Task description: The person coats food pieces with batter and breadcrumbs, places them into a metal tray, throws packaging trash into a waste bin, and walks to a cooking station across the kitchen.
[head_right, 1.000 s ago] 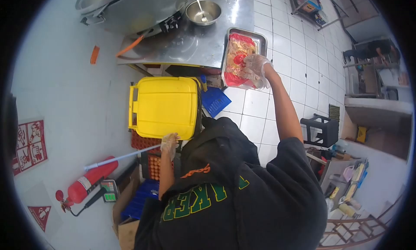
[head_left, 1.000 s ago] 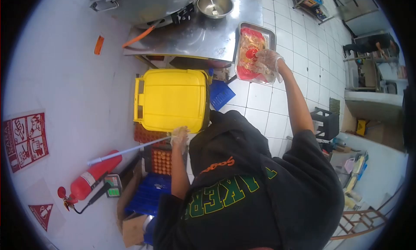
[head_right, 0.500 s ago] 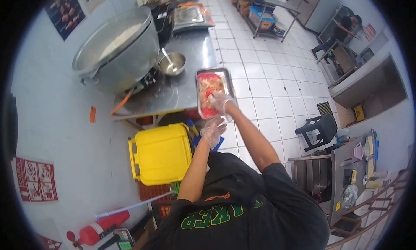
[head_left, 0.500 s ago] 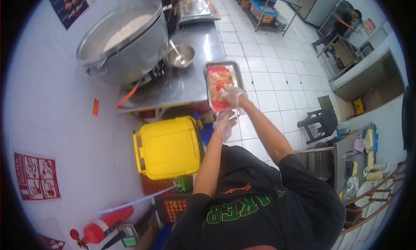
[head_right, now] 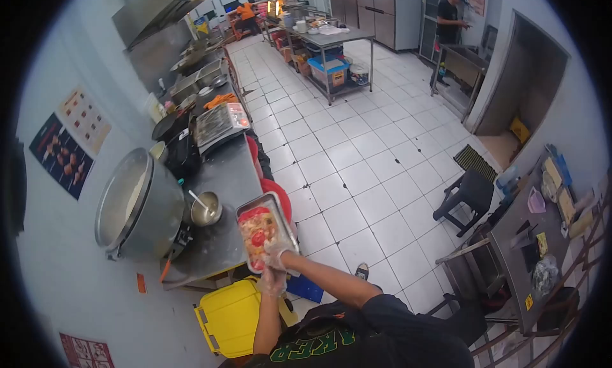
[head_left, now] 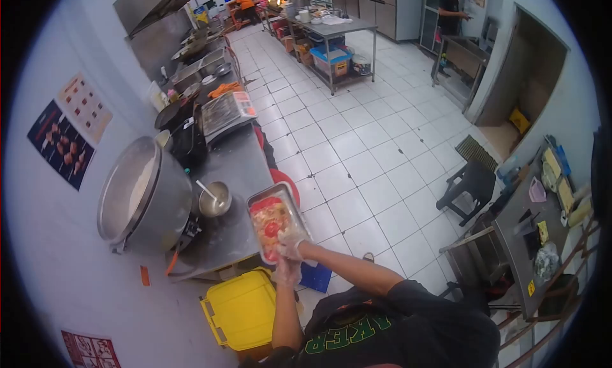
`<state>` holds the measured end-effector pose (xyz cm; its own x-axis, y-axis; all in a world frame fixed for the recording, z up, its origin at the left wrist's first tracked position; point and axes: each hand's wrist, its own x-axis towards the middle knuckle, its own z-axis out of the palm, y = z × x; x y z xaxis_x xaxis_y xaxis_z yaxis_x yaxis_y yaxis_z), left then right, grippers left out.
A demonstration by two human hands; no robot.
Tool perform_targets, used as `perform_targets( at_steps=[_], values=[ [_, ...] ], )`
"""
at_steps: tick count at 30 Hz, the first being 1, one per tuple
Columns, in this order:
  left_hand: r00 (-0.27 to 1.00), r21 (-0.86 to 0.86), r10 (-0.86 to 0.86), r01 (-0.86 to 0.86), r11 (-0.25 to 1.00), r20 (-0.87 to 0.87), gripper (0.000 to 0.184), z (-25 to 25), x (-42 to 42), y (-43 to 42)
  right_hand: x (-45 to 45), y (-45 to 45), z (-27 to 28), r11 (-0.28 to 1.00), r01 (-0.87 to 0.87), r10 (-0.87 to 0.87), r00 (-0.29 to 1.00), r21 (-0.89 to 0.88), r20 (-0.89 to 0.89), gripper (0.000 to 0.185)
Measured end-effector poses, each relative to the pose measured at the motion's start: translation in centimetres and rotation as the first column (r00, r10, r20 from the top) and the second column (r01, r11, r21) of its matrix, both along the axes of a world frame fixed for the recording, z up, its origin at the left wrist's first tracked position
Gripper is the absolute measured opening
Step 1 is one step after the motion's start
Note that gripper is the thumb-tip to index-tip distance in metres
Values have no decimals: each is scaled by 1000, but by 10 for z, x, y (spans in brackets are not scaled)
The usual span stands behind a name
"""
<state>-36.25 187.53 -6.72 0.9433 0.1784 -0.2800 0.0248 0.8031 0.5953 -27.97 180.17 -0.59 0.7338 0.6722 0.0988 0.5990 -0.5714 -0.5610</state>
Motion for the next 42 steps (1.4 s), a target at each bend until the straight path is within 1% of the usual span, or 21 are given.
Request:
perform_targets(
  at_steps=[1,2,3,5,7,10,13,15,19,22,23,24,25,26,28,30,32,34,39,40,42],
  values=[
    [997,39,21,-18,999,-71,59,2,-1,2,2,-2,-4,1000,12,-12,1000,16,-18,40],
    [988,82,36,-24,996,-147,62,1,-8,-1,8,-7,-8,966,-235,248,961,-109,120,36],
    [988,101,4,12,995,-154,62,2,-11,-11,14,-13,-11,867,-449,493,838,-218,234,32],
    [962,122,136,-110,986,-235,53,16,-12,-24,12,-36,12,839,-492,535,823,-234,189,31],
    [939,217,119,-49,975,-322,51,32,-12,-38,10,-64,47,862,-472,495,863,-187,103,30],
    [902,396,-17,206,895,-431,47,62,-5,-59,22,-109,84,909,-402,408,912,-111,38,28],
    [836,547,-185,488,681,-516,43,86,30,-80,51,-149,96,955,-286,285,958,-82,-16,27],
    [801,635,-272,592,496,-534,40,95,70,-103,81,-175,95,974,-205,198,977,-96,-77,26],
    [751,784,-414,607,129,-514,35,97,161,-165,155,-252,89,984,-60,27,981,-166,-193,26],
    [695,862,-544,493,-116,-471,32,87,228,-222,199,-326,83,973,133,-176,958,-190,-229,26],
    [671,885,-598,437,-158,-438,30,81,251,-241,214,-349,81,958,205,-250,939,-198,-238,26],
    [625,905,-698,418,-78,-349,30,75,278,-256,227,-372,80,938,282,-328,912,-203,-247,27],
    [564,909,-785,416,4,-254,29,69,304,-271,240,-394,82,908,364,-409,875,-206,-257,27],
    [531,652,-791,721,235,-304,39,95,324,-310,251,-415,84,870,447,-490,830,-206,-266,27],
    [459,231,-816,887,400,-351,51,104,360,-360,271,-456,98,792,562,-610,747,-240,-264,27],
    [284,48,-899,957,285,-334,49,81,410,-398,282,-502,136,773,554,-627,741,-310,-240,26],
    [216,69,-911,976,205,-352,46,105,444,-444,303,-536,150,755,553,-640,737,-351,-216,25],
    [108,70,-930,994,89,-352,41,115,469,-493,316,-565,143,559,699,-817,555,-446,-154,25],
    [-146,126,-946,974,-189,-288,33,125,534,-617,318,-655,157,336,854,-928,373,-398,17,21],
    [-194,159,-940,957,-244,-279,38,123,543,-647,315,-679,160,289,881,-937,341,-376,78,20],
    [-246,197,-930,932,-304,-272,43,130,546,-707,303,-727,175,228,909,-962,265,-350,60,21]
  ],
)
